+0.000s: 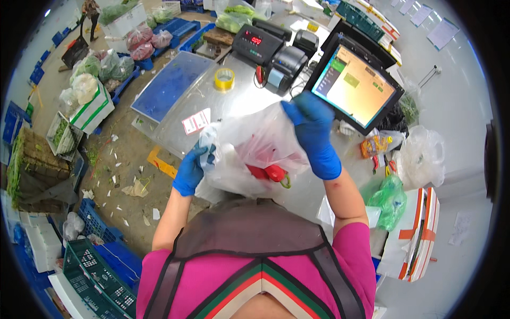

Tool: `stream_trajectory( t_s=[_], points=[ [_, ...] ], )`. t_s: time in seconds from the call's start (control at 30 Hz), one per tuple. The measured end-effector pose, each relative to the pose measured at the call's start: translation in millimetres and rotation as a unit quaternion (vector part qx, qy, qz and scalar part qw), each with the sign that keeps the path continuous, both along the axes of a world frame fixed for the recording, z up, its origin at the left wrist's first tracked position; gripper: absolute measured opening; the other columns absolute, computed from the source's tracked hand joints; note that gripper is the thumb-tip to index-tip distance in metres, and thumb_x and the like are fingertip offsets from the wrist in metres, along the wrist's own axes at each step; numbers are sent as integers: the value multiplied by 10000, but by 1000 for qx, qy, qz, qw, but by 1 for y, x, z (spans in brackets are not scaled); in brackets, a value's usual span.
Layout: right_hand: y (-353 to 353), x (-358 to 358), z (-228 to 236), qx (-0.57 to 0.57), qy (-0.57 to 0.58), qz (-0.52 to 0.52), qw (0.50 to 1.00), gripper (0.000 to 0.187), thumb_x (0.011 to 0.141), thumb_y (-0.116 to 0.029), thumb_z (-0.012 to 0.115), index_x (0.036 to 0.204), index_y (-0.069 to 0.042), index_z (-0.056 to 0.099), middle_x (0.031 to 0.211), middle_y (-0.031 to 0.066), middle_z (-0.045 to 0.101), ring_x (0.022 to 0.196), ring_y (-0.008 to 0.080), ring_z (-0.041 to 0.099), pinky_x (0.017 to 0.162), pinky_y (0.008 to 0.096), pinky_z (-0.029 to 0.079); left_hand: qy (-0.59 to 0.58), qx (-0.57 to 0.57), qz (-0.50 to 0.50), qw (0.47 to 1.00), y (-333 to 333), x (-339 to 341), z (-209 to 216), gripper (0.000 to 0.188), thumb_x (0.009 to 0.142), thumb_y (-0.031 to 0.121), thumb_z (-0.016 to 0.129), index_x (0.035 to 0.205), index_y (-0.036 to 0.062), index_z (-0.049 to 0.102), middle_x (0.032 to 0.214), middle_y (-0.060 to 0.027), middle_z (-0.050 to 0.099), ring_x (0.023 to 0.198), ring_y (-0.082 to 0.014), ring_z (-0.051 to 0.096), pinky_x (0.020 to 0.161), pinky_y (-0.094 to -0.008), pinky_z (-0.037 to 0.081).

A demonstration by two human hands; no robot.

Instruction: The person bags several red peppers by hand from a stainless steel table, places the filled bag onto a scale to weigh it, and attaches a printed barcode label to the bag.

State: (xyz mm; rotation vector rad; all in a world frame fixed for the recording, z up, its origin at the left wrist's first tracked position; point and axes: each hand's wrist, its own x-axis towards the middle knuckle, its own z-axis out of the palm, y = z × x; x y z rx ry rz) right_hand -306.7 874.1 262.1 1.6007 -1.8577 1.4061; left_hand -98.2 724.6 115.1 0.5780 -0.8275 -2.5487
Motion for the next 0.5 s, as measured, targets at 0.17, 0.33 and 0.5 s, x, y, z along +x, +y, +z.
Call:
stream_trajectory(
  t_s=[0.17,0.33,0.5],
  points=[
    [-12,-11,-35,43,-218,139,965,87,769,-36,569,850,-5,570,864,59,575,792,139,521,706,246,417,-25,-173,2,985,5,-27,-4,453,750,149,497,1180,30,419,990,-58,550,783,-158,520,686,-274,421],
    [19,-21,-66,209,-416,233,854,428,764,-118,594,1159,-37,449,1168,89,473,1031,167,457,869,278,368,-297,-484,-118,814,-14,-73,-33,263,723,153,499,902,-23,578,822,-86,588,732,-137,528,675,-260,411],
    [-10,8,-147,301,-90,0,949,754,692,-372,641,1290,-134,248,1295,119,308,1112,264,408,868,321,383,-114,-246,-87,959,25,-117,4,186,769,167,507,833,28,613,710,-2,565,635,-82,497,578,-229,414]
  ],
)
